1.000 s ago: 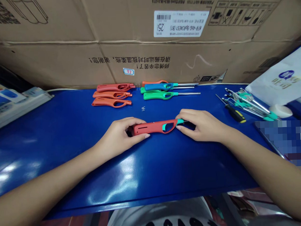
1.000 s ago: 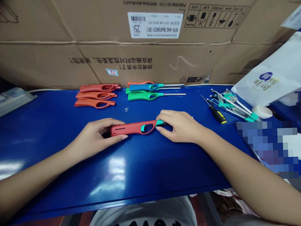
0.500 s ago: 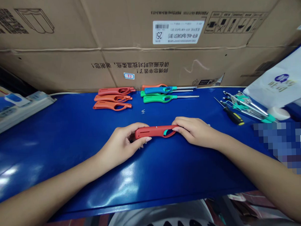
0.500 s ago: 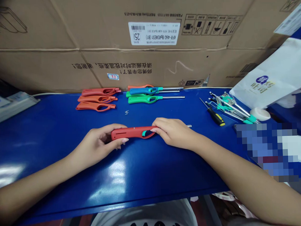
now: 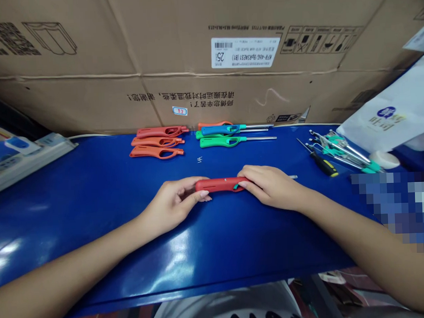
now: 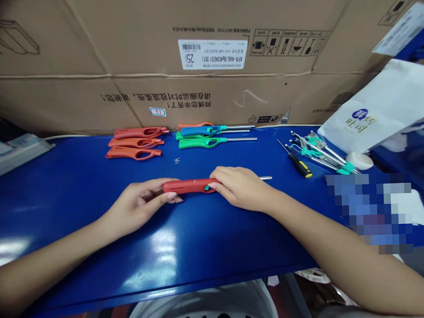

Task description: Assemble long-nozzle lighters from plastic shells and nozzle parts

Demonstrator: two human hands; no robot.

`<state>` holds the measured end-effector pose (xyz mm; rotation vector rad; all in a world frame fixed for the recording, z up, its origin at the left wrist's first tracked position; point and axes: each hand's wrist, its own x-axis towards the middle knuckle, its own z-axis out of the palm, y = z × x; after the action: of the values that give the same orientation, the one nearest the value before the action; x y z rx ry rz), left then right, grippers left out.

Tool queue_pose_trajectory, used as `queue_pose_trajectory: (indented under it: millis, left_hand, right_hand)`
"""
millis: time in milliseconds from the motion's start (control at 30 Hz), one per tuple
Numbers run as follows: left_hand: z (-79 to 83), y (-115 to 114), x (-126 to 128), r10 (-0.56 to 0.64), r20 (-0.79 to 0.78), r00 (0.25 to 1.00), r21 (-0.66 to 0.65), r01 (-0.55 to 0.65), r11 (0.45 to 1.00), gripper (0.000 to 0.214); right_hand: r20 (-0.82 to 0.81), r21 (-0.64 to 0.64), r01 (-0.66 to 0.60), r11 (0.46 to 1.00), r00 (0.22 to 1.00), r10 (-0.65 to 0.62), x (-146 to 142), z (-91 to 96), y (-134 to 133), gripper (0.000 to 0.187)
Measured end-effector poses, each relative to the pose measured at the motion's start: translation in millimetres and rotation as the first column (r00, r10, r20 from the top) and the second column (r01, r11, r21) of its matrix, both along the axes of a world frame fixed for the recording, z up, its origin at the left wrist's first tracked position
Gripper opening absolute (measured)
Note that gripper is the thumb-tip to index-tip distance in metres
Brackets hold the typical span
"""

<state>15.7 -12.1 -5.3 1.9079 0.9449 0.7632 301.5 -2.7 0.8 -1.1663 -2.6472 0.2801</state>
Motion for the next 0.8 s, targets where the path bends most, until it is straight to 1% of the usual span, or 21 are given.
queue_pose_trajectory:
  millis: [33, 100, 133, 200, 367, 433, 500, 567, 667, 733, 800]
  left_hand:
    - [-0.7, -2, 0, -0.011, -0.037, 0.999, 0.101, 0.014, 0.995, 0.027]
    - [-1.4, -7, 1, -0.044, -0.117, 0.992, 0.297, 0.078, 0.952, 0.027]
    - [-1.4, -9, 1, -0.067, -0.149, 0.986, 0.367, 0.119, 0.923, 0.028]
    - [-0.8, -12, 2, -0.114, -0.184, 0.976, 0.436, 0.184, 0.881, 0.03]
    - [0.9, -14, 4, -0.174, -0.214, 0.961, 0.454, 0.255, 0.853, 0.031]
    - [1.3, -13, 4, -0.176, -0.22, 0.96, 0.471, 0.262, 0.842, 0.03]
    - [1.7, -13, 4, -0.154, -0.223, 0.963, 0.487, 0.247, 0.838, 0.028]
    - [2.2, -12, 4, -0.124, -0.238, 0.963, 0.477, 0.227, 0.849, 0.027]
    - [2.9, -11, 5, -0.092, -0.285, 0.954, 0.419, 0.21, 0.883, 0.023]
    - [3.0, -10, 5, -0.063, -0.296, 0.953, 0.384, 0.179, 0.906, 0.02]
    - [2.7, -9, 4, -0.028, -0.282, 0.959, 0.348, 0.13, 0.928, 0.021]
  right_hand:
    - [0.0, 0.014, -0.028, 1.0, 1.0, 0.028, -3, 0.8, -2, 0.032]
    - [-0.004, 0.047, -0.085, 0.995, 0.996, 0.086, -7, 2.1, -7, 0.033]
    - [-0.011, 0.063, -0.109, 0.992, 0.994, 0.11, -9, 2.6, -10, 0.034]
    - [-0.026, 0.088, -0.144, 0.986, 0.989, 0.147, -12, 3.1, -14, 0.035]
    - [-0.036, 0.134, -0.181, 0.974, 0.982, 0.187, -16, 3.2, -22, 0.033]
    - [-0.029, 0.155, -0.184, 0.971, 0.981, 0.19, -17, 2.2, -24, 0.034]
    - [-0.013, 0.178, -0.168, 0.97, 0.985, 0.173, -19, 0.3, -24, 0.036]
    - [0.004, 0.191, -0.139, 0.972, 0.99, 0.141, -19, -1.7, -22, 0.039]
    - [0.035, 0.182, -0.108, 0.977, 0.994, 0.104, -16, -2.5, -15, 0.042]
    - [0.07, 0.142, -0.102, 0.985, 0.993, 0.093, -12, -0.5, -11, 0.043]
    - [0.107, 0.091, -0.077, 0.993, 0.992, 0.067, -6, 3.3, -6, 0.044]
